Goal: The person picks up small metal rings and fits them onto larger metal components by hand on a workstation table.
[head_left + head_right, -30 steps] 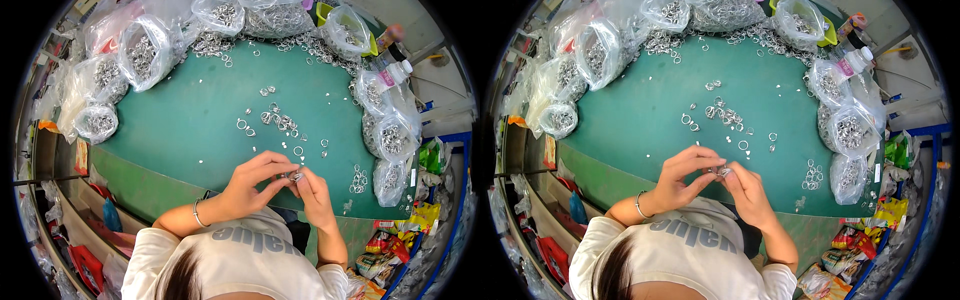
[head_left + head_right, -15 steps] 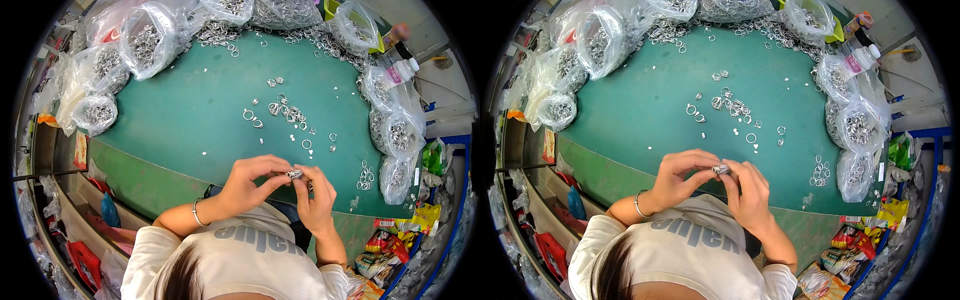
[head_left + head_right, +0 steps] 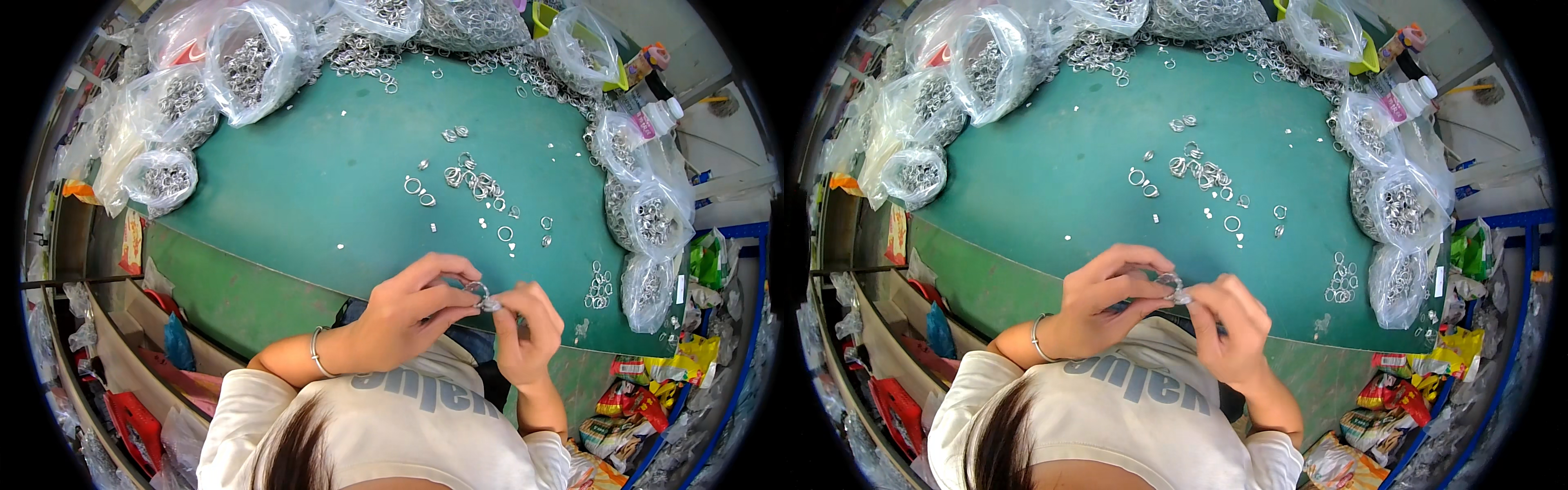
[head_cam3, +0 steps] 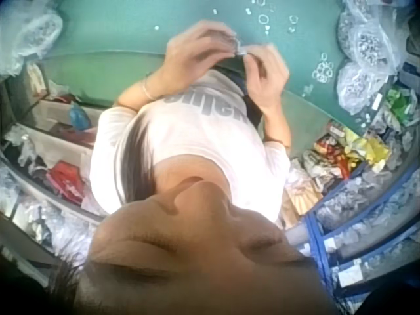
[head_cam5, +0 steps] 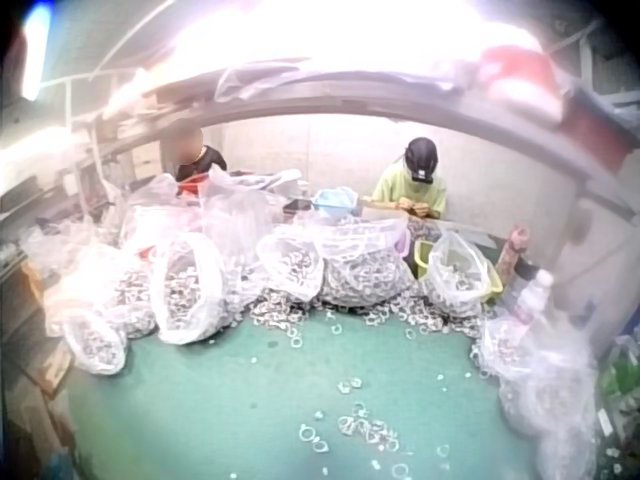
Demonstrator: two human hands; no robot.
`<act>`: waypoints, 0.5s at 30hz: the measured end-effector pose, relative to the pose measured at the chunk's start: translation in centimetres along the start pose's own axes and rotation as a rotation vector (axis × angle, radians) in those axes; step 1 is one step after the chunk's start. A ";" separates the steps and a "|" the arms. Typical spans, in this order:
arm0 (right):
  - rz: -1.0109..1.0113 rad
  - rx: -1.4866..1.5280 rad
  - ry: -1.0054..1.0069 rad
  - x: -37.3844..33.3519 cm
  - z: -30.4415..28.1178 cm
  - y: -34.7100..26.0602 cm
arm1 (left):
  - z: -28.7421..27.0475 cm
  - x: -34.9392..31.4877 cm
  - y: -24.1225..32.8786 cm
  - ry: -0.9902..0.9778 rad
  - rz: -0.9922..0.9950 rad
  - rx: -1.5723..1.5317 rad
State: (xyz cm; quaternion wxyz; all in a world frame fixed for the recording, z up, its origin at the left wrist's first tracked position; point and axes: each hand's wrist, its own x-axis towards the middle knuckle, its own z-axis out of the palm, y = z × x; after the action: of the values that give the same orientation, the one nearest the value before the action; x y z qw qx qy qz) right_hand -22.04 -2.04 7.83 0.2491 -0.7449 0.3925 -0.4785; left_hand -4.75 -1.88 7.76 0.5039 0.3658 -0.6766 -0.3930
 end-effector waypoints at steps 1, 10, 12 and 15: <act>-0.114 -0.039 0.008 0.1 0.0 0.0 | -0.1 0.0 0.0 -0.007 -0.011 -0.045; 0.223 -0.080 -0.115 -0.2 0.5 -1.0 | -0.6 -0.3 -0.2 -0.062 -0.109 -0.108; 0.160 -0.110 -0.181 -0.2 0.5 -0.9 | -0.7 -0.5 -0.1 -0.071 -0.137 -0.119; 0.050 -0.142 -0.229 -0.3 0.3 -0.4 | -0.7 -0.8 -0.3 -0.071 -0.166 -0.182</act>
State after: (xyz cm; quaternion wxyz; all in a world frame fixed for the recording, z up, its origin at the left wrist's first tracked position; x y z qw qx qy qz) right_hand -21.67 -1.55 7.81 0.2505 -0.8004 0.4129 -0.3551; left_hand -3.85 -1.37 7.30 0.4765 0.3595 -0.6228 -0.5058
